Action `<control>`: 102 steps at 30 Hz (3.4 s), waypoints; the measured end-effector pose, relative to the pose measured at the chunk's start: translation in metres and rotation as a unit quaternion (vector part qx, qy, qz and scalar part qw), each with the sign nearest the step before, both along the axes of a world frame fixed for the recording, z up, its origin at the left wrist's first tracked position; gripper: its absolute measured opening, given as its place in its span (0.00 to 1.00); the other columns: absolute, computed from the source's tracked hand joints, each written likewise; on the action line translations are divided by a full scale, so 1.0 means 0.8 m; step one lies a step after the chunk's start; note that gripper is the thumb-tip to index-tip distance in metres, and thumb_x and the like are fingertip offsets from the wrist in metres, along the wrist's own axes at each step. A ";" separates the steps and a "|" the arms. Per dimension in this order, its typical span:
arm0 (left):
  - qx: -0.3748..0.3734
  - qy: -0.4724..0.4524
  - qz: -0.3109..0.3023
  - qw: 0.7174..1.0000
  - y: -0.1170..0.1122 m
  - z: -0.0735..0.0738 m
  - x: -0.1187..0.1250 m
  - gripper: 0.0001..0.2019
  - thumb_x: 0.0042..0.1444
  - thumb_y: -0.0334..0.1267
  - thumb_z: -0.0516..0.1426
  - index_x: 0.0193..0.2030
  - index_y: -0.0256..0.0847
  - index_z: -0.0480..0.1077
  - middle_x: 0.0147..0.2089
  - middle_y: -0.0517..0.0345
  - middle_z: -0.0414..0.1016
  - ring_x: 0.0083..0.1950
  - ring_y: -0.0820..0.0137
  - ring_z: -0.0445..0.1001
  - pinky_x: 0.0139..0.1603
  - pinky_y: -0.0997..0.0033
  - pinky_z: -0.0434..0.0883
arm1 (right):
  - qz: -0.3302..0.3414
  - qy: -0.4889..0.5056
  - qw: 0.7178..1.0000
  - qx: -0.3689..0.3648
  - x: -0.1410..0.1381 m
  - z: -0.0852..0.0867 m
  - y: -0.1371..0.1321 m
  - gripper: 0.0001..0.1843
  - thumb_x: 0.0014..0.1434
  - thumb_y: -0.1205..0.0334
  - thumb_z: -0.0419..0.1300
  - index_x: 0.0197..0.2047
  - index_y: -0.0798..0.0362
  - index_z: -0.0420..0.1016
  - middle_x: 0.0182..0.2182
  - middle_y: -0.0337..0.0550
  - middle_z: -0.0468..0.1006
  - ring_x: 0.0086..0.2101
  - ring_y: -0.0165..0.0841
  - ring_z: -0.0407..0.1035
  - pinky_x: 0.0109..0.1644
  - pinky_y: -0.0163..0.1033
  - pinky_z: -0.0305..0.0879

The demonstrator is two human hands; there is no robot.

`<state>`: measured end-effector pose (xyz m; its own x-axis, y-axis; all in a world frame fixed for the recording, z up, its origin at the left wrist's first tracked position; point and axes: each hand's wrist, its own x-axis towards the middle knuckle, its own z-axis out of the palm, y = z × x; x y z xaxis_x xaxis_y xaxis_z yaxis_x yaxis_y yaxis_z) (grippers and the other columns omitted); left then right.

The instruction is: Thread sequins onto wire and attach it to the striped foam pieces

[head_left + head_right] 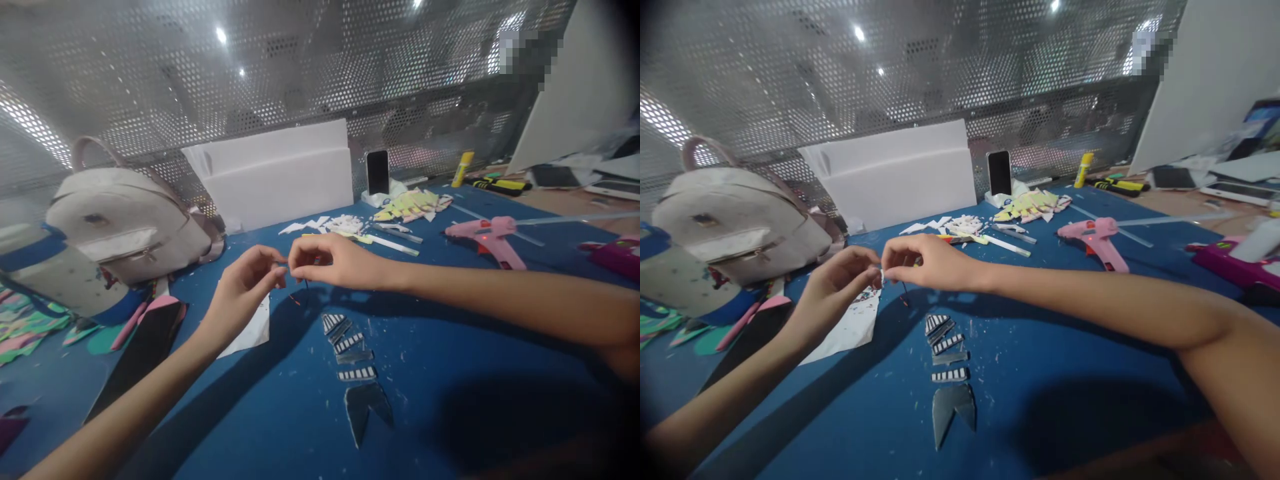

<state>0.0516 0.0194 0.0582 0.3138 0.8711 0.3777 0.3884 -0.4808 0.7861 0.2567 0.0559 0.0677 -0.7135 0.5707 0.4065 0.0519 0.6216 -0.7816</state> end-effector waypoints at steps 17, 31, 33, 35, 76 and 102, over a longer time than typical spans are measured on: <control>0.039 0.189 -0.085 0.978 0.036 -0.064 0.038 0.04 0.55 0.28 0.58 0.34 0.39 0.74 0.37 0.55 0.77 0.39 0.65 0.73 0.42 0.65 0.67 | -0.069 0.081 0.986 -0.132 0.042 0.009 0.003 0.07 0.62 0.60 0.60 0.37 0.55 0.69 0.39 0.44 0.77 0.40 0.31 0.72 0.46 0.37 0.68; 0.032 0.108 -0.043 0.993 0.010 -0.024 0.039 0.05 0.57 0.35 0.60 0.40 0.41 0.70 0.34 0.59 0.78 0.34 0.70 0.75 0.38 0.69 0.69 | -0.027 -0.115 0.988 -0.102 0.056 -0.027 -0.007 0.05 0.61 0.61 0.58 0.36 0.54 0.70 0.28 0.37 0.73 0.22 0.24 0.67 0.27 0.33 0.63; 0.031 0.105 -0.040 0.993 0.008 -0.023 0.041 0.03 0.58 0.34 0.59 0.39 0.41 0.70 0.35 0.58 0.77 0.35 0.70 0.75 0.39 0.69 0.69 | -0.020 -0.106 0.988 -0.108 0.055 -0.026 -0.009 0.04 0.60 0.63 0.58 0.35 0.54 0.70 0.30 0.40 0.75 0.23 0.24 0.67 0.26 0.33 0.62; 0.023 0.113 -0.040 0.993 0.008 -0.025 0.041 0.03 0.60 0.34 0.58 0.40 0.42 0.71 0.36 0.57 0.77 0.36 0.69 0.74 0.40 0.67 0.69 | -0.020 -0.098 0.988 -0.118 0.056 -0.026 -0.009 0.03 0.59 0.64 0.58 0.34 0.55 0.69 0.31 0.41 0.77 0.24 0.24 0.67 0.26 0.32 0.62; -0.221 -0.163 -0.035 0.961 -0.026 -0.057 -0.005 0.11 0.52 0.42 0.65 0.39 0.38 0.76 0.39 0.52 0.79 0.38 0.70 0.75 0.41 0.71 0.72 | -0.108 -0.044 0.991 -0.070 0.030 -0.031 -0.071 0.08 0.61 0.58 0.59 0.36 0.55 0.69 0.31 0.42 0.77 0.27 0.27 0.65 0.31 0.36 0.62; -0.207 -0.304 0.012 0.930 -0.050 -0.088 -0.016 0.24 0.50 0.42 0.67 0.50 0.31 0.73 0.40 0.48 0.83 0.40 0.62 0.81 0.41 0.64 0.80 | -0.181 -0.219 0.805 0.521 -0.014 -0.060 -0.073 0.08 0.65 0.70 0.49 0.38 0.58 0.70 0.34 0.47 0.75 0.34 0.33 0.66 0.34 0.38 0.55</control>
<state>0.0390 -0.0207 -0.0125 0.1302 0.9854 0.1095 -0.1806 -0.0850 0.9799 0.2456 -0.0024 0.0193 -0.7814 0.2860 0.5547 0.5064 0.8100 0.2957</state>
